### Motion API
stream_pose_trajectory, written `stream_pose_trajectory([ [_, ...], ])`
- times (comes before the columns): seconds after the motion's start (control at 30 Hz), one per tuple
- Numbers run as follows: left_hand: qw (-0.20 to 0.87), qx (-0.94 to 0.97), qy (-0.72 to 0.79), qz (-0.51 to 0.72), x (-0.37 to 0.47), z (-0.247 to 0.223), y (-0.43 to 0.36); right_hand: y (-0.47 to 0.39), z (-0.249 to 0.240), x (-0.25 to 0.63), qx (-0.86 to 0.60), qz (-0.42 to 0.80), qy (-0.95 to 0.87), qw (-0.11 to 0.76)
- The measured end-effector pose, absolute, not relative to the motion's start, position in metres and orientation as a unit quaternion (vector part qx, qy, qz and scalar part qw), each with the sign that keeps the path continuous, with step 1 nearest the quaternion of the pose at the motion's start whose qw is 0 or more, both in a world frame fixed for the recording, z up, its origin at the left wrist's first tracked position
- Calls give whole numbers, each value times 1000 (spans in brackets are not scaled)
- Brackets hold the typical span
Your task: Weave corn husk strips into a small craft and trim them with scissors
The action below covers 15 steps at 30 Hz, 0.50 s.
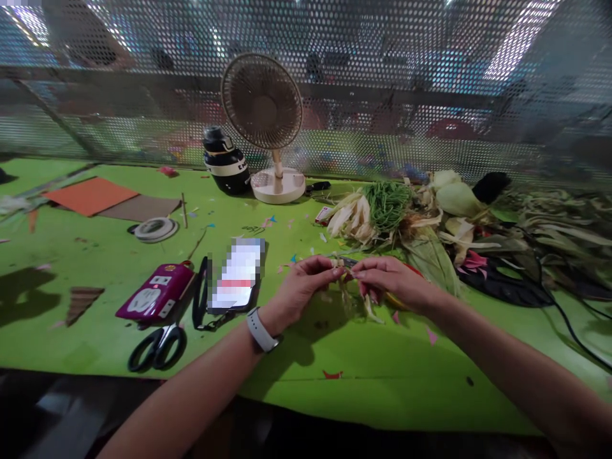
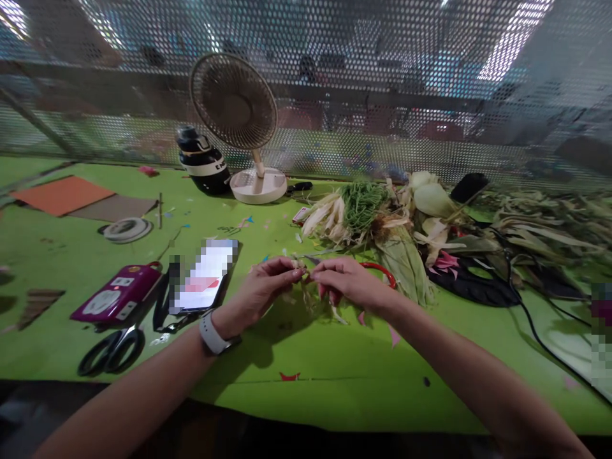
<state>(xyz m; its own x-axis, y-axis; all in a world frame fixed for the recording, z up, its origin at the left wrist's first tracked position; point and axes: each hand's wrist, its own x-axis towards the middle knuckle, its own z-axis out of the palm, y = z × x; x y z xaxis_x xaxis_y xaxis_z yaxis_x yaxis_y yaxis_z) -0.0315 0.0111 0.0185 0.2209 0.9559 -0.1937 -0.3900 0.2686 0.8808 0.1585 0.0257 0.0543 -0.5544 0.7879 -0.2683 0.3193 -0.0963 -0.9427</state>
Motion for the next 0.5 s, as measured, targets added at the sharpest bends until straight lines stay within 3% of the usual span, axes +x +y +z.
stream_pose_trajectory([
  [0.23,696,355,400,479,-32,21,12,29,53,165,-440,632,-601,214],
  [0.5,695,408,384,450,-31,18,10,34,53,173,-459,521,-668,268],
])
